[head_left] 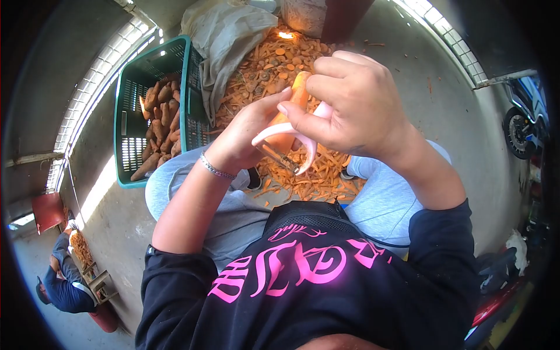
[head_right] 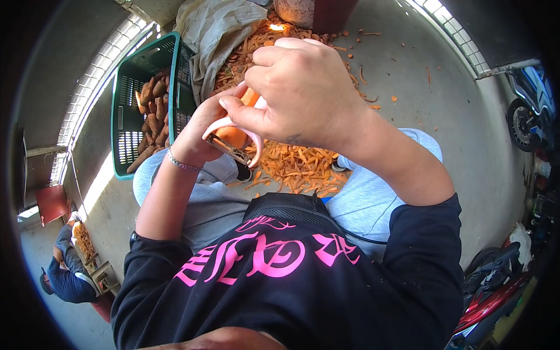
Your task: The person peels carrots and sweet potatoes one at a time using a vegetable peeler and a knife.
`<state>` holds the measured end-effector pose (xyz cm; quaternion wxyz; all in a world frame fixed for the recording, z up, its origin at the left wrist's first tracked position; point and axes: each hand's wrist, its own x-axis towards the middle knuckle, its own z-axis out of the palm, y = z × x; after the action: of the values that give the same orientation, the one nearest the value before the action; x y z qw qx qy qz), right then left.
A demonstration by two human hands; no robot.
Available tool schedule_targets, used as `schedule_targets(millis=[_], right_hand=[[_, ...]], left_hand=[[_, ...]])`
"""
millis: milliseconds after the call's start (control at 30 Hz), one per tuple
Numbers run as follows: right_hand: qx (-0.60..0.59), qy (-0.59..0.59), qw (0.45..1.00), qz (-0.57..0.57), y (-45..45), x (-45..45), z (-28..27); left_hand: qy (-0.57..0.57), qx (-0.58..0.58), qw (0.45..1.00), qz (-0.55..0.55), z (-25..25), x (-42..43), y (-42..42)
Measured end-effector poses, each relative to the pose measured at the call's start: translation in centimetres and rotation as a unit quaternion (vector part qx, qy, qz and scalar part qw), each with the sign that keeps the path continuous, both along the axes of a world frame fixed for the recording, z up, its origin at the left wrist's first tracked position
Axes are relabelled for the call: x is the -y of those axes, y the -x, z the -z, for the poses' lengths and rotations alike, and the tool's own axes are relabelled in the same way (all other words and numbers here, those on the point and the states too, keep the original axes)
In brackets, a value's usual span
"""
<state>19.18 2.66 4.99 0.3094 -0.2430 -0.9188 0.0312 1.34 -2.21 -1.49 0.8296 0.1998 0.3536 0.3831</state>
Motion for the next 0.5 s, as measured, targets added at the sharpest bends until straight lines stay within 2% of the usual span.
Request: schedule_targets(millis=[167, 267, 300, 333, 367, 433, 500], right_hand=[[0.030, 0.023, 0.999, -0.006, -0.6, -1.7, 1.1], [0.041, 0.009, 0.999, 0.004, -2.3, -4.9, 1.0], [0.020, 0.041, 0.998, 0.054, -3.0, -6.2, 1.6], [-0.002, 0.072, 0.992, 0.104, -4.0, -7.7, 2.2], [0.073, -0.032, 0.983, 0.163, -5.1, -9.5, 2.2], [0.057, 0.093, 0.957, 0.268, -6.4, -11.5, 2.6], [-0.017, 0.135, 0.966, 0.221, -6.4, -11.2, 2.2]], left_hand=[[-0.067, -0.024, 0.996, 0.057, 1.0, 0.2, 1.3], [-0.046, 0.011, 0.998, 0.052, 0.9, 0.4, 1.3], [-0.039, 0.022, 0.998, 0.050, 0.8, 0.5, 1.3], [-0.039, -0.068, 0.996, 0.041, -0.6, 0.7, 0.8], [-0.049, -0.030, 0.996, 0.061, -0.5, 0.8, 1.0], [-0.073, 0.045, 0.991, 0.103, -0.5, 0.7, 1.7], [-0.081, 0.000, 0.993, 0.082, -0.5, 0.2, 1.6]])
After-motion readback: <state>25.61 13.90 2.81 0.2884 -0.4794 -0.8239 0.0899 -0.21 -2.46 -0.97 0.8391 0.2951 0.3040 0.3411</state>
